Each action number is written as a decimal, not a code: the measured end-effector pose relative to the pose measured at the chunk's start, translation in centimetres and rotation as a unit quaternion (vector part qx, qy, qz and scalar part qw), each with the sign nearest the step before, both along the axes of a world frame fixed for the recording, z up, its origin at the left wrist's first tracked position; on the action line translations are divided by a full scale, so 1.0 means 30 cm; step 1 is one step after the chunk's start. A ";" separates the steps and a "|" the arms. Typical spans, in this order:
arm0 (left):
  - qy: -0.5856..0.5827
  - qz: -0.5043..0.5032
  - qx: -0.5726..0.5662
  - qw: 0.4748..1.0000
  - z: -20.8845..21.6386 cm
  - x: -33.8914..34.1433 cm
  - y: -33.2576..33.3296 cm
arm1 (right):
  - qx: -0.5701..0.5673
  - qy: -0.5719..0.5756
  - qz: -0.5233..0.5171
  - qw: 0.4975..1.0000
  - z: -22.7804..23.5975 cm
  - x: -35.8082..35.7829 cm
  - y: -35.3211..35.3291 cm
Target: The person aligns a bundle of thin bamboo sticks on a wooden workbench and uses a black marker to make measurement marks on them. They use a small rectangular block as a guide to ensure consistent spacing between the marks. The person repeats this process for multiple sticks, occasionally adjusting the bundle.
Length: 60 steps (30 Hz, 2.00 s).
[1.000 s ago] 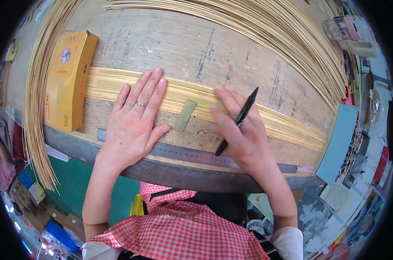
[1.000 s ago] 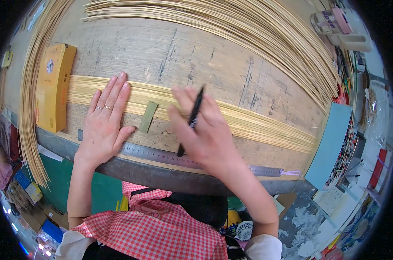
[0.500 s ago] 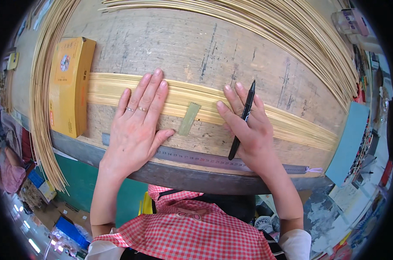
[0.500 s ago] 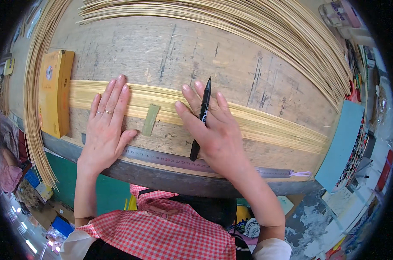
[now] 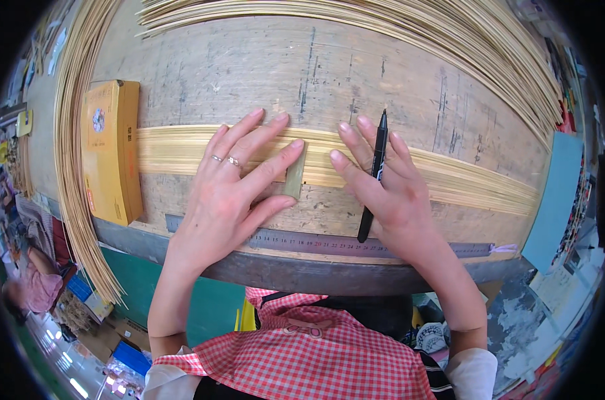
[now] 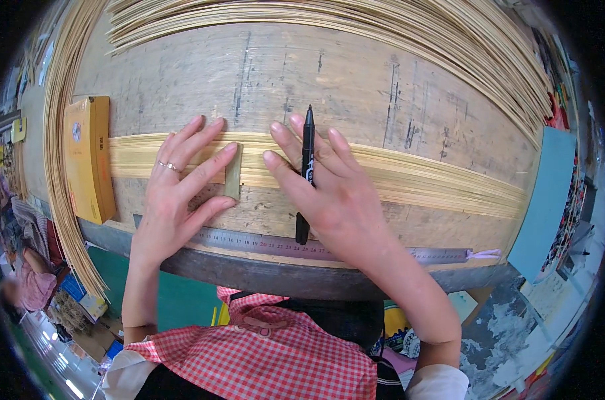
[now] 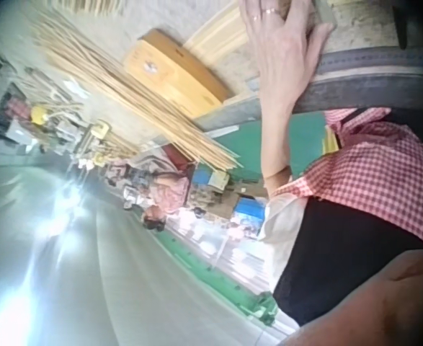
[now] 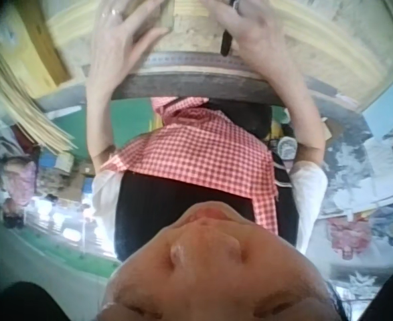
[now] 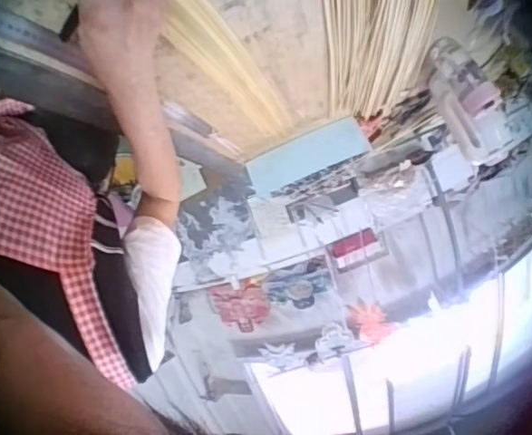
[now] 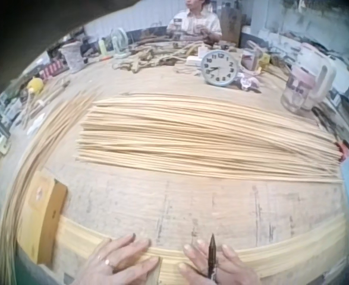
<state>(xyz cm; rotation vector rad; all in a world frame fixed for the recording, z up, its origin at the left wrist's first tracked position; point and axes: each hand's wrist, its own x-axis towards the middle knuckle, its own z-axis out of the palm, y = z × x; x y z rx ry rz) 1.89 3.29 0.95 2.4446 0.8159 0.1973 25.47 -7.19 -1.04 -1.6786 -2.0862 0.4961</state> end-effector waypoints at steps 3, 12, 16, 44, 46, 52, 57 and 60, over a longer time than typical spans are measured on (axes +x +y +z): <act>-0.007 -0.001 0.020 1.000 -0.016 0.025 0.010 | 0.000 -0.005 0.002 1.000 0.001 0.002 -0.001; -0.016 -0.001 0.009 1.000 -0.032 0.026 0.024 | 0.002 -0.002 0.001 1.000 -0.002 0.004 0.000; -0.020 0.005 0.002 1.000 -0.033 0.026 0.025 | 0.002 0.004 0.001 1.000 -0.003 0.005 0.001; -0.117 0.068 -0.051 0.990 0.028 0.025 -0.016 | 0.009 0.001 0.001 1.000 -0.003 0.005 0.002; -0.161 0.097 -0.072 0.979 0.025 0.007 -0.010 | 0.008 -0.003 0.002 1.000 -0.004 0.005 0.001; -0.256 0.293 -0.270 0.881 0.016 -0.008 -0.058 | 0.001 -0.007 0.005 1.000 -0.003 0.006 0.002; -0.045 0.188 -0.113 0.975 0.073 -0.058 -0.099 | 0.004 -0.006 0.005 1.000 -0.005 0.008 0.001; -0.053 0.078 0.035 0.995 0.071 -0.035 -0.045 | 0.008 -0.004 0.005 1.000 -0.005 0.008 0.002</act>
